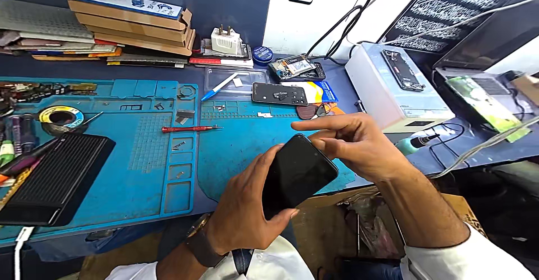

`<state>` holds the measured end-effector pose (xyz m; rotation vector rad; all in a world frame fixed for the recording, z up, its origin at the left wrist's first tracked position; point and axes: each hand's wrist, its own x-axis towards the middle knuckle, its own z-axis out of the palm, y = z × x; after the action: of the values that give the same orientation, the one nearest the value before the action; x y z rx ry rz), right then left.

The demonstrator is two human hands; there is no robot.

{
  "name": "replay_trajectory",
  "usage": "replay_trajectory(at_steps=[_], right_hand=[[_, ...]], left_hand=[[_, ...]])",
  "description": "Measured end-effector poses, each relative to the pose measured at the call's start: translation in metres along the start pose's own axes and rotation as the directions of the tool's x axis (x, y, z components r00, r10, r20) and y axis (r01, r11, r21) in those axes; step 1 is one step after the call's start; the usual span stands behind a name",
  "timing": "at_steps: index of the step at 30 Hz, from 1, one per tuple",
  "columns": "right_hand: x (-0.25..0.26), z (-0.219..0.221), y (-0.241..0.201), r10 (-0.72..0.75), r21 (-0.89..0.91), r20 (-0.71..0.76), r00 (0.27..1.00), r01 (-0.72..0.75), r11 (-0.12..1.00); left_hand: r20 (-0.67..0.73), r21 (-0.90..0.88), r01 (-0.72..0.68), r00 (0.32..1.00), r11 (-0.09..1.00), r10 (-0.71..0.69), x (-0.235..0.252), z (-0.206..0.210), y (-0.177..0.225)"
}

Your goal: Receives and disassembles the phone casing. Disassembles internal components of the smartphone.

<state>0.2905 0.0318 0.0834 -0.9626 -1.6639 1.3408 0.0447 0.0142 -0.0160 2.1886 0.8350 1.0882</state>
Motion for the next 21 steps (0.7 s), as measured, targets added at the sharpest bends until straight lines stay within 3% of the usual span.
replay_trajectory(at_steps=[10,15,17,19,21], right_hand=[[-0.006,0.012,0.000,-0.061,-0.058,-0.140,0.988,0.053,0.997],[-0.013,0.021,0.005,-0.196,-0.075,-0.250,0.948,0.183,0.980],[-0.014,0.023,0.008,-0.264,-0.125,-0.352,0.898,0.235,0.964],[-0.016,0.029,0.009,-0.360,-0.206,-0.453,0.816,0.297,0.932],[-0.017,0.043,0.011,-0.511,-0.365,-0.496,0.702,0.365,0.856]], left_hand=[[0.086,0.099,-0.101,0.992,0.990,0.093,0.008,-0.014,-0.003],[0.082,0.163,-0.167,0.985,0.972,0.155,0.022,-0.024,-0.008],[-0.017,0.196,-0.103,0.994,0.975,0.109,0.026,-0.028,-0.010],[-0.159,0.117,0.045,0.987,0.992,-0.026,0.028,-0.029,-0.012],[-0.172,-0.210,0.211,0.953,0.955,-0.249,0.029,-0.027,-0.009]])
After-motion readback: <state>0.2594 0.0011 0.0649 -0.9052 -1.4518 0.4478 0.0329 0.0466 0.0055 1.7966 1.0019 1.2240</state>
